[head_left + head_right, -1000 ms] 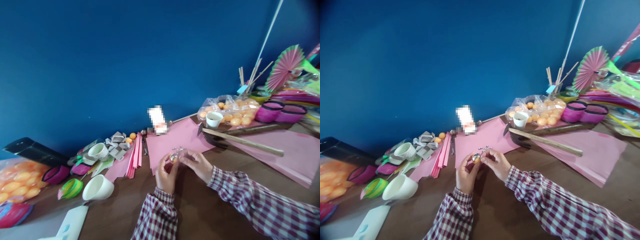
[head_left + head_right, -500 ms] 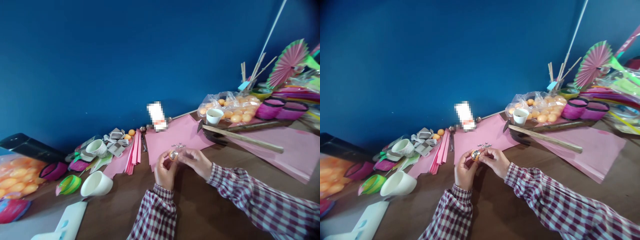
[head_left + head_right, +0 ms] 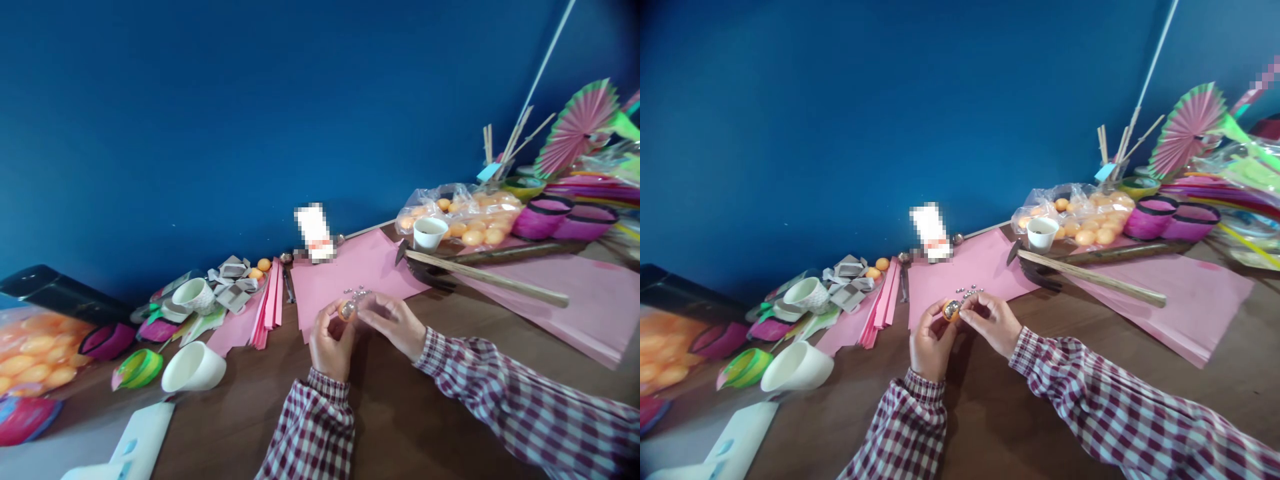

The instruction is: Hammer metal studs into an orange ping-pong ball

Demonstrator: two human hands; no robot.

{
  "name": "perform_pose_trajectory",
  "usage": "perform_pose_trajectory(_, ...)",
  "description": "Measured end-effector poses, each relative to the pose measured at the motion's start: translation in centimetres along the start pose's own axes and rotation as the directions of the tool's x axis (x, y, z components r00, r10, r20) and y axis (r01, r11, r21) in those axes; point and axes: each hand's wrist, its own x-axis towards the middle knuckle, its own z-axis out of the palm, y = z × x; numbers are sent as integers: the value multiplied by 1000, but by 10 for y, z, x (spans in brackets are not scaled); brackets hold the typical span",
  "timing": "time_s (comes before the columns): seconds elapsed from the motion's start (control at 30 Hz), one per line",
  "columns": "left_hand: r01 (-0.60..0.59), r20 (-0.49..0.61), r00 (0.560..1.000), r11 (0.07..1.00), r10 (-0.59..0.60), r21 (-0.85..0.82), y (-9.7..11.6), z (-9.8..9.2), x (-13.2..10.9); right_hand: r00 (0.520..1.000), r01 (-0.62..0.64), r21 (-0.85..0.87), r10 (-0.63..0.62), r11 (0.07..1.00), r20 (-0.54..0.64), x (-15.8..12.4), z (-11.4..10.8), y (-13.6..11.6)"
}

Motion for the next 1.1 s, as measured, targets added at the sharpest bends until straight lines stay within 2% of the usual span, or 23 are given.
perform_pose_trajectory(0.17, 9, -15, 1000, 1000, -9, -26, 2, 0, 0, 1000, -23, 119, 25, 993, -18, 0, 1, -5)
perform_pose_trajectory(0.37, -48, 16, 999, 999, 48, -21, 6, 1, 0, 999, -45, 185, 48, 982, -15, 1, 1, -7)
perform_pose_trajectory(0.53, -36, 52, 998, 998, 38, -50, 4, 1, 0, 998, -56, 243, 49, 968, 36, 1, 2, -6)
perform_pose_trajectory(0.73, -32, 11, 999, 998, 32, -55, 10, 2, -1, 991, -130, 358, 117, 924, 60, 2, 2, -7)
perform_pose_trajectory(1.1, -17, 8, 1000, 999, 17, -46, 5, 1, -1, 996, -82, 244, 74, 966, 43, 0, 3, -9)
